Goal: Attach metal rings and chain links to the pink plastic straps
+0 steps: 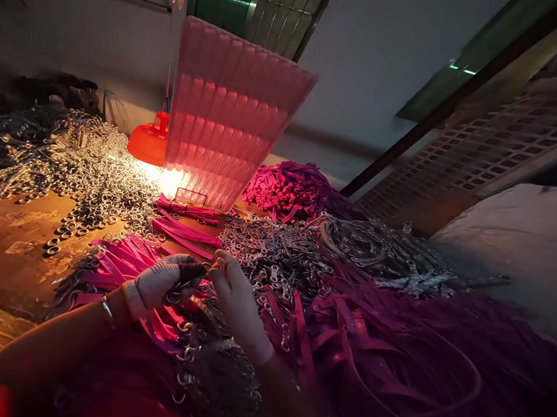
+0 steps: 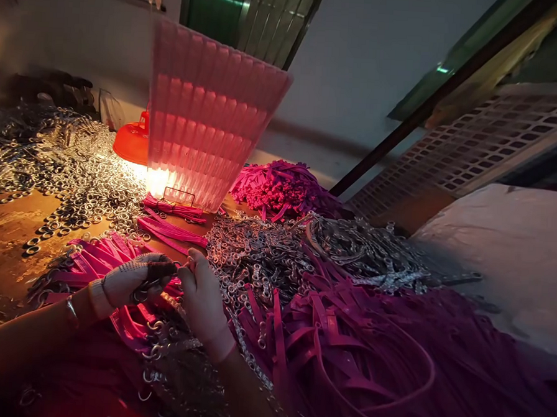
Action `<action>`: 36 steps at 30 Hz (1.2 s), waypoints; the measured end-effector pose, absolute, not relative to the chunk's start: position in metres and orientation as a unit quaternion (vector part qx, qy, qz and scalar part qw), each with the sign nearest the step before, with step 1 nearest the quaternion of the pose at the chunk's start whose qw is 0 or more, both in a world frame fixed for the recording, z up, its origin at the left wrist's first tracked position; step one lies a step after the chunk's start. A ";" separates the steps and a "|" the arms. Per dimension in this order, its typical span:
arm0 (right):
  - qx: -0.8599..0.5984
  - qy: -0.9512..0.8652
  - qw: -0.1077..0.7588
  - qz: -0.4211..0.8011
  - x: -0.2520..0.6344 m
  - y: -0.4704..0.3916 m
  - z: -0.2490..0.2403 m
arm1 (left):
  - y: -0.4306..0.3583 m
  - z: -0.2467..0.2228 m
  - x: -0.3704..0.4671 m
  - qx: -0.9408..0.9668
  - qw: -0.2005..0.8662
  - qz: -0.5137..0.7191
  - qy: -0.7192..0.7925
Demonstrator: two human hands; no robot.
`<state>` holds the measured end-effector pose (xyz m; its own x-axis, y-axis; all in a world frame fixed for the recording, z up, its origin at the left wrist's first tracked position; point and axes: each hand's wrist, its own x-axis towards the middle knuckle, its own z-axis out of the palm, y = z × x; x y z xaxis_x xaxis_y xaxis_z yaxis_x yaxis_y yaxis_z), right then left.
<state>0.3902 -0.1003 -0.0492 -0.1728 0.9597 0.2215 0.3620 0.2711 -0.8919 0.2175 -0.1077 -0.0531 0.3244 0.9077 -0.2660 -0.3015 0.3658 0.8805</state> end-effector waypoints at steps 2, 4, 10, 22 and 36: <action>-0.476 -0.705 0.394 0.348 0.390 -0.103 -0.051 | -0.108 -0.057 0.223 0.338 0.733 0.450 0.381; -0.456 -0.724 0.371 0.360 0.391 -0.104 -0.054 | -0.110 -0.060 0.227 0.333 0.732 0.465 0.371; -0.486 -0.802 0.269 0.219 0.404 -0.104 -0.054 | -0.114 -0.055 0.224 0.561 0.572 0.378 0.464; -0.529 -0.681 0.398 0.313 0.415 -0.101 -0.073 | -0.070 -0.055 0.247 0.284 0.766 0.401 0.414; -0.564 -0.654 0.403 0.302 0.471 -0.076 -0.106 | 0.039 -0.097 0.245 0.530 0.547 0.253 0.597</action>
